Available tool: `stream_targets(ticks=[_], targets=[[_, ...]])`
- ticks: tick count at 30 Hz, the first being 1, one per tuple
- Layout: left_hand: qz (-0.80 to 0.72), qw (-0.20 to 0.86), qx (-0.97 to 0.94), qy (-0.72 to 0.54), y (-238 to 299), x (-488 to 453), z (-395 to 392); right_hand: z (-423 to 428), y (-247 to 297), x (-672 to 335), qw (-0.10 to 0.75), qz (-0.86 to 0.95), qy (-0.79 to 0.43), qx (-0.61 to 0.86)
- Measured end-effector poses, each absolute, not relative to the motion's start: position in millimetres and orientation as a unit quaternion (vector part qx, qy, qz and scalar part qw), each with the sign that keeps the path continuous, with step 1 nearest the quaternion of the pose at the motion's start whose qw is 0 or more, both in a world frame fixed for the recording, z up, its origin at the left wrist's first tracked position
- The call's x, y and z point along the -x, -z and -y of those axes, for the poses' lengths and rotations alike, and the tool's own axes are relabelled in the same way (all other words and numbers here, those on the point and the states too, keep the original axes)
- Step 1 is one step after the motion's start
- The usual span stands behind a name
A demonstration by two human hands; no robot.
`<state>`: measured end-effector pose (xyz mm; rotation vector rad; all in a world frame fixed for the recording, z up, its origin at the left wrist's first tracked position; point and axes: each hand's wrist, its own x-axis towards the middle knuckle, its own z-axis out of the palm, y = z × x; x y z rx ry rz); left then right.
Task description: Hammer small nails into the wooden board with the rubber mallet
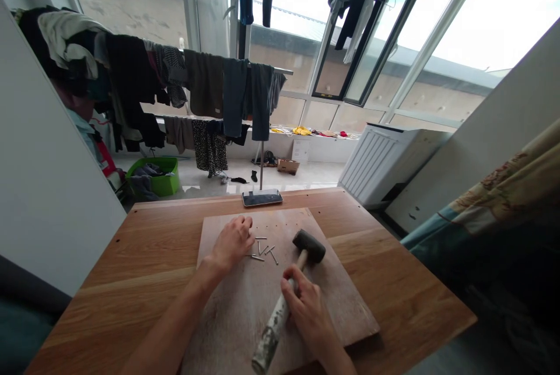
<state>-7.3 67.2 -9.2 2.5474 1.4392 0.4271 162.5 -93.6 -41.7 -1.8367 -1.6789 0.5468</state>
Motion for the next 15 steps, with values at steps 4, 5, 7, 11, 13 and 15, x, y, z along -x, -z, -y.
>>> stream_targets(ticks=[4, 5, 7, 11, 13, 15], targets=[[-0.484, 0.090, -0.860, -0.132, 4, 14, -72, 95, 36, -170, 0.406, 0.457, -0.404, 0.680], [-0.487, 0.078, -0.861, -0.123, 3, 16, -72, 94, 33, -171, 0.424, 0.430, -0.425, 0.674], [-0.485, 0.044, -0.867, -0.107, 0, 18, -72, 92, 27, -176, 0.428, 0.428, -0.414, 0.680], [-0.441, 0.031, -0.893, -0.084, 0, 17, -70, 85, 18, -187, 0.350, 0.505, -0.307, 0.727], [-0.419, 0.034, -0.904, -0.075, 1, 14, -69, 81, 16, -192, 0.289, 0.560, -0.225, 0.743], [-0.401, 0.026, -0.913, -0.071, 1, 12, -68, 75, 15, -193, 0.226, 0.609, -0.151, 0.745]])
